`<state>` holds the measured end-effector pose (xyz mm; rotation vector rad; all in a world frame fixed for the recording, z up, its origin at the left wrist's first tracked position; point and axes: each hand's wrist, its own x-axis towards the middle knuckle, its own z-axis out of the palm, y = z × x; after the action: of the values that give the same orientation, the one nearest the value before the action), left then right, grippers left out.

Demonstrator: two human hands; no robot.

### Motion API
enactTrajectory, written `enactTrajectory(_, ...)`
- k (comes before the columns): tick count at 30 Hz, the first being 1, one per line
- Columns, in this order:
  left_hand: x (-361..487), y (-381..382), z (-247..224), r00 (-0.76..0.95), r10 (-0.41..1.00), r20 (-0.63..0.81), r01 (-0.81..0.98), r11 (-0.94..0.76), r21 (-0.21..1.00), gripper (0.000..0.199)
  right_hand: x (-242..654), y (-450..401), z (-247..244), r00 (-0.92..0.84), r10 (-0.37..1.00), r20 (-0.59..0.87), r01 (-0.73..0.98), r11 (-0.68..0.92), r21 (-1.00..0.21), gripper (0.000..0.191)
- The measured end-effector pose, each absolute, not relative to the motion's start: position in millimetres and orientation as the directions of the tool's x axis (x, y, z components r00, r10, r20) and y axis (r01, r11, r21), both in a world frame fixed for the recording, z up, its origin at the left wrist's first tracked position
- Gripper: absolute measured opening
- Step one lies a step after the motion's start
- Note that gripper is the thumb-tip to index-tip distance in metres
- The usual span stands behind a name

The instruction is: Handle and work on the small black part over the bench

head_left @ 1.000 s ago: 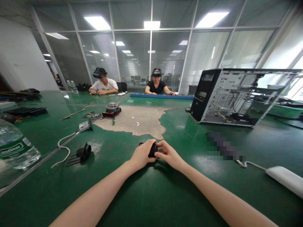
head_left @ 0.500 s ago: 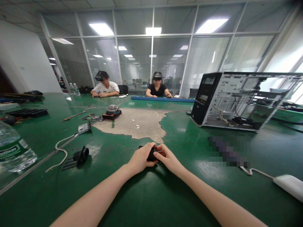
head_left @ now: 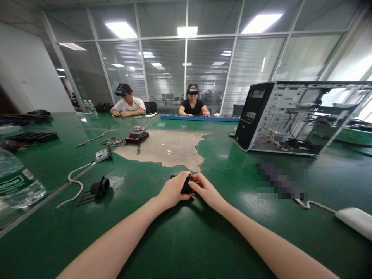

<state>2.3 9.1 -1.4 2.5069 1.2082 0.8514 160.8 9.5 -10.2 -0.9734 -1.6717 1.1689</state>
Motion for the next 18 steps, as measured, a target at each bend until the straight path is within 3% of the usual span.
enactTrajectory(6,1.9,9.5,-0.3,0.501,0.773,0.389,0.646,-0.633,0.427,0.055,163.7,5.8,-3.4,-0.397,0.890,0.224,0.023,0.253,-0.967,0.025)
enactTrajectory(18,2.8,7.8,0.1,0.487,0.775,0.403,0.640,-0.630,0.440,0.053,158.2,4.3,-8.9,-0.289,0.935,0.204,0.133,0.250,-0.959,0.027)
